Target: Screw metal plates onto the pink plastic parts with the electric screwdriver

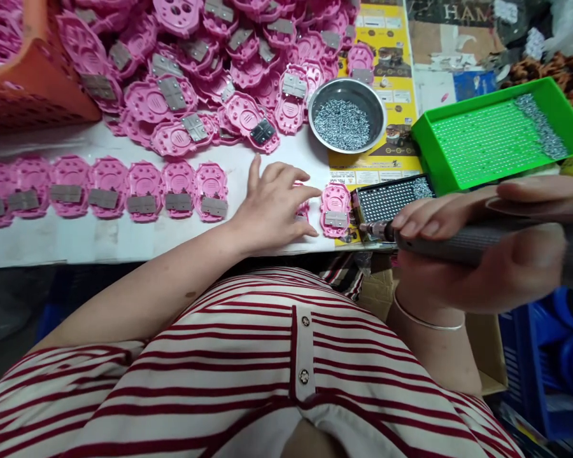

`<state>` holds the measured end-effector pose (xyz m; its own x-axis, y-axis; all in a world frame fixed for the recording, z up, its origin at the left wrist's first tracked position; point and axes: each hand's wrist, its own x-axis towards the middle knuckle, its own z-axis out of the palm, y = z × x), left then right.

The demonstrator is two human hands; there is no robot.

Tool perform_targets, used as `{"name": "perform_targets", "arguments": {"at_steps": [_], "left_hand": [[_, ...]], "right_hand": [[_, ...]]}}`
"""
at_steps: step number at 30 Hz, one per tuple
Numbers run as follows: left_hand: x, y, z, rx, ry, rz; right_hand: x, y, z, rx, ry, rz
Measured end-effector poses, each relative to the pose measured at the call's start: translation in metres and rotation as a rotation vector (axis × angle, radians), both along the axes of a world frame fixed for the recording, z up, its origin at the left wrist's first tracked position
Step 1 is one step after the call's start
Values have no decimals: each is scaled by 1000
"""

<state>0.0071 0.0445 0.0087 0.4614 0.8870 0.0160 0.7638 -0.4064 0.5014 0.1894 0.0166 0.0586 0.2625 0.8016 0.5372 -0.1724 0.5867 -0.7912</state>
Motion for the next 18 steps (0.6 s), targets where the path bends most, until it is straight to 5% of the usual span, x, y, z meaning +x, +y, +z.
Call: {"name": "perform_targets", "arguments": {"at_steps": [10, 18], "left_hand": [[31, -3, -5, 75, 8, -73], [-22, -11, -3, 102, -4, 111]], "right_hand": [[6, -11, -2, -40, -13, -39], [12, -18, -4, -63, -8, -159]]}}
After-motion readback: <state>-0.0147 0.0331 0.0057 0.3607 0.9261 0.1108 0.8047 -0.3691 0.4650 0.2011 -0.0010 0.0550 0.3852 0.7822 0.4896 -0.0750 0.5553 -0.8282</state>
